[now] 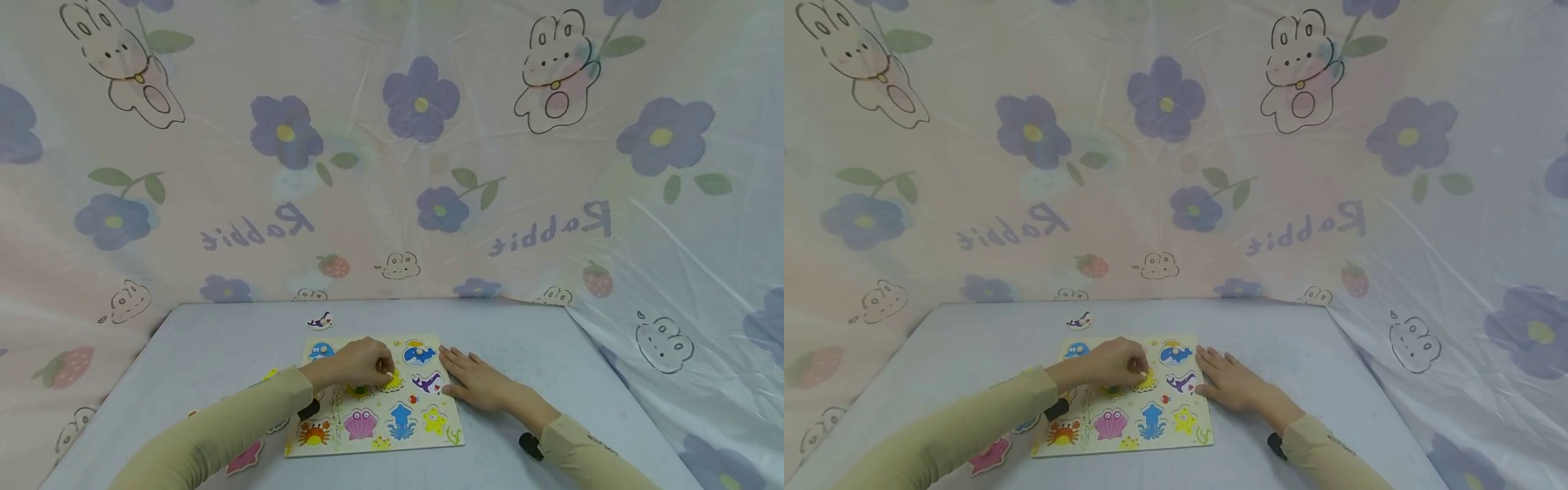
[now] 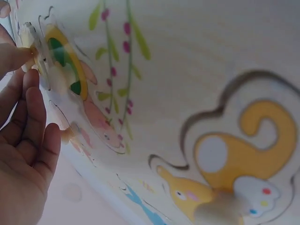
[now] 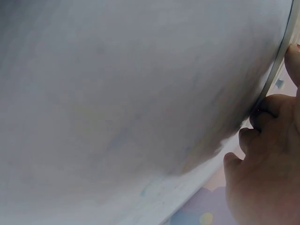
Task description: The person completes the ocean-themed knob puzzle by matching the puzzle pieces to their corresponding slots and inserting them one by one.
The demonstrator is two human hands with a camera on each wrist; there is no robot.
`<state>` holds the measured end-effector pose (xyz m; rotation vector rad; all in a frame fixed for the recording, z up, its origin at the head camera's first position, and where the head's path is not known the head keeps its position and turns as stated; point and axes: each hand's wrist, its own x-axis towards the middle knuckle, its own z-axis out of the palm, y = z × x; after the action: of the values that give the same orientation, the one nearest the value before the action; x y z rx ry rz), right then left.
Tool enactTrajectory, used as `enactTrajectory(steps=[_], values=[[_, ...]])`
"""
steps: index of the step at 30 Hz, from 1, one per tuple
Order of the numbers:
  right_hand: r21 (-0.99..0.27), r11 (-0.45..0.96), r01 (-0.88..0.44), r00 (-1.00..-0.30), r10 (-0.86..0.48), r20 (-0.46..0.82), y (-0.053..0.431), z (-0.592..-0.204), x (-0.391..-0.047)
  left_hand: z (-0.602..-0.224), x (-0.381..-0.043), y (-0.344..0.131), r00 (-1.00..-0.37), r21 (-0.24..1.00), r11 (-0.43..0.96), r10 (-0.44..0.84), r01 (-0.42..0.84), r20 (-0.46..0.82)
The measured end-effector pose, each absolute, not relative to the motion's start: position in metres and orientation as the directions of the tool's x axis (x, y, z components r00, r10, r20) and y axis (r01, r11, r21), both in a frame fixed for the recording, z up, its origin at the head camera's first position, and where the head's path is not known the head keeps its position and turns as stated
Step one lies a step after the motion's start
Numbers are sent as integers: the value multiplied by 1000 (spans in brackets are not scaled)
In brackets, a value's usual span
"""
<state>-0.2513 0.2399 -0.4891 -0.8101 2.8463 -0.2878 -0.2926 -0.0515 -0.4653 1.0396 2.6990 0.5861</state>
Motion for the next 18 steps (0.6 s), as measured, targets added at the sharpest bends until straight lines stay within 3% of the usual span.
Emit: enactTrajectory(steps=[18], values=[[-230, 838, -495, -841, -529, -115, 240, -488, -251, -472, -293, -52, -752, 405, 699, 658, 589, -43]])
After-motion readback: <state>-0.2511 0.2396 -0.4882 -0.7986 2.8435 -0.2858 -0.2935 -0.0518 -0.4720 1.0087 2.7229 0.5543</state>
